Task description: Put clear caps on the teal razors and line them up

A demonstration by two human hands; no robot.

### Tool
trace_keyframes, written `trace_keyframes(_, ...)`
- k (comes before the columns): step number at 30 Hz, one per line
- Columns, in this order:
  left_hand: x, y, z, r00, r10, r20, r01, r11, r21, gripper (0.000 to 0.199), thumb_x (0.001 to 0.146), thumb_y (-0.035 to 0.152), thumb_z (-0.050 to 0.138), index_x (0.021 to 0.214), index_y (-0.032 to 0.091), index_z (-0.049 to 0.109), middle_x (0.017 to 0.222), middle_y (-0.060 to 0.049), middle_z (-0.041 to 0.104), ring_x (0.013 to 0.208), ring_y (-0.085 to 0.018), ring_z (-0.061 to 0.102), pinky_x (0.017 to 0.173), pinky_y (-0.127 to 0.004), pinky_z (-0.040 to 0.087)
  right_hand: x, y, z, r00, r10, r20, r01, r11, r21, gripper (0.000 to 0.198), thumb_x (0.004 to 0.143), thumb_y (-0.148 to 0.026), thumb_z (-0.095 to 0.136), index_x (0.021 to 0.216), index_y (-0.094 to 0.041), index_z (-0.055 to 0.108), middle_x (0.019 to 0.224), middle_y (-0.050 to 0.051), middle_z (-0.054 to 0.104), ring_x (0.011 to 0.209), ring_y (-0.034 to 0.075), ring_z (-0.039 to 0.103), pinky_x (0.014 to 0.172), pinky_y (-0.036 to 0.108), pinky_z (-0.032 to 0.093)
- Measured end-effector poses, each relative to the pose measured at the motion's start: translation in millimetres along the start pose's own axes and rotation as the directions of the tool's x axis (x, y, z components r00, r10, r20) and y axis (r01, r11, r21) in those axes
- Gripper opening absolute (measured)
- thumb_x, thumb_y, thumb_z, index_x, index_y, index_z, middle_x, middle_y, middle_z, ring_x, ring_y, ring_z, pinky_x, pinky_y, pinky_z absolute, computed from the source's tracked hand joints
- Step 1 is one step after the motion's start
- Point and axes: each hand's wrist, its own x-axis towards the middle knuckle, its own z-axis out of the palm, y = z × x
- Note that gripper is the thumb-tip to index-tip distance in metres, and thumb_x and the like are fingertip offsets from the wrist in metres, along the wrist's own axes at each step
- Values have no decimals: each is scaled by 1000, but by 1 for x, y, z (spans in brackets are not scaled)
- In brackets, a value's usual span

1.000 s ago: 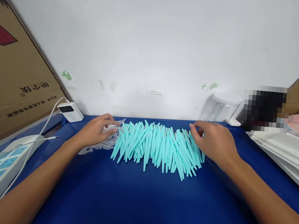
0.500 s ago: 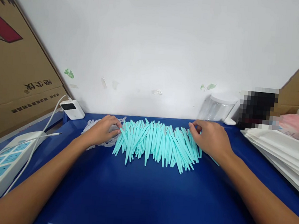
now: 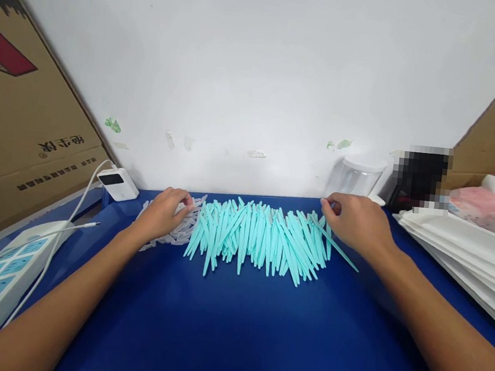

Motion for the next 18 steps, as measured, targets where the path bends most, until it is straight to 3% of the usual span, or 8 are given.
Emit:
trace_keyframes(4,0,4,-4,990,17,-139,-13,999,29,13,100,28,58,100,20,68,98,-9,73,100,-29,63,88,-43,49,6,17,-7,988,81,132,-61,987,-152,40,99,-52,51,91,-21,75,88,13,77,74,28,65,62,36,33)
trace_keyframes(6,-1,10,-4,977,29,-213,-41,998,-51,12,100,29,62,101,21,71,97,-7,74,99,-27,65,88,-41,50,9,24,-5,976,108,187,-72,979,-188,37,96,-53,55,85,-22,73,87,12,76,77,29,66,62,35,35)
trace_keyframes(10,-3,31,3,942,51,-333,-138,960,-243,12,99,30,67,101,23,77,98,-5,78,96,-23,70,90,-37,52,10,30,1,921,33,389,17,992,-124,39,92,-58,60,78,-23,69,82,10,75,76,28,66,65,35,40)
trace_keyframes(14,-6,52,14,959,-26,-282,-107,889,-446,15,97,31,70,104,23,81,100,-4,80,90,-20,72,85,-34,55,5,28,5,828,-23,561,41,999,-19,37,94,-52,60,77,-21,68,81,10,74,72,25,66,67,35,41)
trace_keyframes(16,-9,58,17,971,-57,-234,-72,859,-507,16,97,32,71,105,24,82,101,-3,81,87,-19,71,82,-33,55,3,27,5,821,-68,566,56,998,37,33,95,-46,59,77,-20,67,81,10,73,72,24,65,67,34,41)
trace_keyframes(18,-11,62,19,976,-86,-198,-36,839,-543,16,96,34,72,104,25,82,101,-3,81,86,-19,70,79,-33,55,3,25,5,849,-111,516,86,994,74,29,95,-41,59,77,-19,66,81,10,73,71,23,64,66,34,42)
